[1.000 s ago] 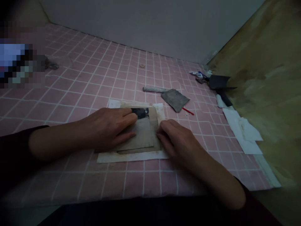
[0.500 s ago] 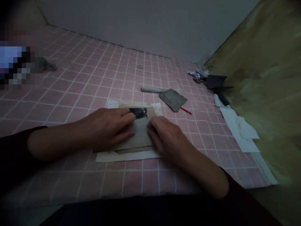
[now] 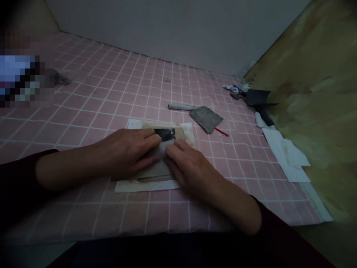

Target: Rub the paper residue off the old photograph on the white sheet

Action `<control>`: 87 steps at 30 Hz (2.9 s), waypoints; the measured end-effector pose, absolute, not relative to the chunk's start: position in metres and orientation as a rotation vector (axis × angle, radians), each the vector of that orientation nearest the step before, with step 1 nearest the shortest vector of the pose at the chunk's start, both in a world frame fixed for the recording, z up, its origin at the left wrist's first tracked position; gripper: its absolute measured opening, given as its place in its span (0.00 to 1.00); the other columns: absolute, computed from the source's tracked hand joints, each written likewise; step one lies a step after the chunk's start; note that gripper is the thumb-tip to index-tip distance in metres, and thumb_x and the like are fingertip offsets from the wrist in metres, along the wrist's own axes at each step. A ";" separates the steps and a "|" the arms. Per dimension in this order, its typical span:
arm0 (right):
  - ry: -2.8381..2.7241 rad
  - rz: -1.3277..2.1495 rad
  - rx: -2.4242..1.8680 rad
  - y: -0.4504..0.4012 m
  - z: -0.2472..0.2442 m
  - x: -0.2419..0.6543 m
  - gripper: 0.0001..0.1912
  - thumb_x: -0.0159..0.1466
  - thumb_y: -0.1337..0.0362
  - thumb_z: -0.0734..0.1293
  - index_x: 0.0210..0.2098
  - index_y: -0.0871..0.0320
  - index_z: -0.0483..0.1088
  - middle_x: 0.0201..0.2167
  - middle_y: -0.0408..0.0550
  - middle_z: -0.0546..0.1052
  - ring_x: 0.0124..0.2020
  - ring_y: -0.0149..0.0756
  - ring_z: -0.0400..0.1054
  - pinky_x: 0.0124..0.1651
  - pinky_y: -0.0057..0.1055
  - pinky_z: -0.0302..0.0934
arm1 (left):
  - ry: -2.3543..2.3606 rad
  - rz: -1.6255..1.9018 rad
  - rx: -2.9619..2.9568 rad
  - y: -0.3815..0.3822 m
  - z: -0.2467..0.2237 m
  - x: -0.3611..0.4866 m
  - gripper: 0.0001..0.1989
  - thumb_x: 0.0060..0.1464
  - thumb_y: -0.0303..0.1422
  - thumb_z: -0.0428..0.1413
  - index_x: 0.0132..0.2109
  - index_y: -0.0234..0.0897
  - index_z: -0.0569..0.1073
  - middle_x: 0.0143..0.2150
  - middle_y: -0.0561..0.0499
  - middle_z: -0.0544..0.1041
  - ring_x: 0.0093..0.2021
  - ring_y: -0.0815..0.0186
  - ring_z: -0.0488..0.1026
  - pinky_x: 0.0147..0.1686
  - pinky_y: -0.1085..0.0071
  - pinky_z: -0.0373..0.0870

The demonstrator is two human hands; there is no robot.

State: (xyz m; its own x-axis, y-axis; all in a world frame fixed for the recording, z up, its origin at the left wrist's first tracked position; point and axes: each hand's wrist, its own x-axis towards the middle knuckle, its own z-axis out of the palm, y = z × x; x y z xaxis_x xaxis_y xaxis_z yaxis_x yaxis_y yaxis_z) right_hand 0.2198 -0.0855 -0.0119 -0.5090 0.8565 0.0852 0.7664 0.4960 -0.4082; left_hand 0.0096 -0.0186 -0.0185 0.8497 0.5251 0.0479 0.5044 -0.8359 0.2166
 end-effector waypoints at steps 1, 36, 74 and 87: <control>-2.463 0.468 -1.382 -0.086 -0.012 0.222 0.07 0.68 0.69 0.59 0.32 0.57 0.63 0.32 0.46 0.67 0.32 0.33 0.64 0.36 0.30 0.59 | 0.792 0.156 2.827 -0.019 -0.018 0.009 0.07 0.61 0.37 0.49 0.38 0.38 0.64 0.40 0.49 0.70 0.33 0.63 0.69 0.28 0.68 0.59; -2.471 0.394 -1.403 -0.081 -0.017 0.219 0.06 0.67 0.71 0.60 0.33 0.59 0.63 0.32 0.46 0.67 0.32 0.33 0.63 0.36 0.30 0.58 | 0.809 0.167 2.850 -0.018 -0.020 0.010 0.07 0.60 0.37 0.49 0.38 0.38 0.64 0.38 0.50 0.70 0.32 0.63 0.68 0.26 0.68 0.58; -2.437 0.352 -1.407 -0.078 -0.017 0.221 0.05 0.66 0.71 0.60 0.34 0.57 0.63 0.31 0.45 0.69 0.32 0.33 0.64 0.36 0.30 0.57 | 0.823 0.129 2.849 -0.018 -0.017 0.010 0.08 0.61 0.37 0.48 0.39 0.37 0.65 0.40 0.48 0.71 0.33 0.63 0.69 0.28 0.69 0.60; -2.449 0.368 -1.400 -0.076 -0.017 0.221 0.05 0.67 0.70 0.59 0.35 0.57 0.64 0.33 0.46 0.69 0.33 0.35 0.64 0.37 0.31 0.58 | 0.805 0.157 2.849 -0.018 -0.018 0.010 0.07 0.61 0.37 0.49 0.39 0.37 0.65 0.40 0.49 0.71 0.34 0.62 0.70 0.28 0.67 0.62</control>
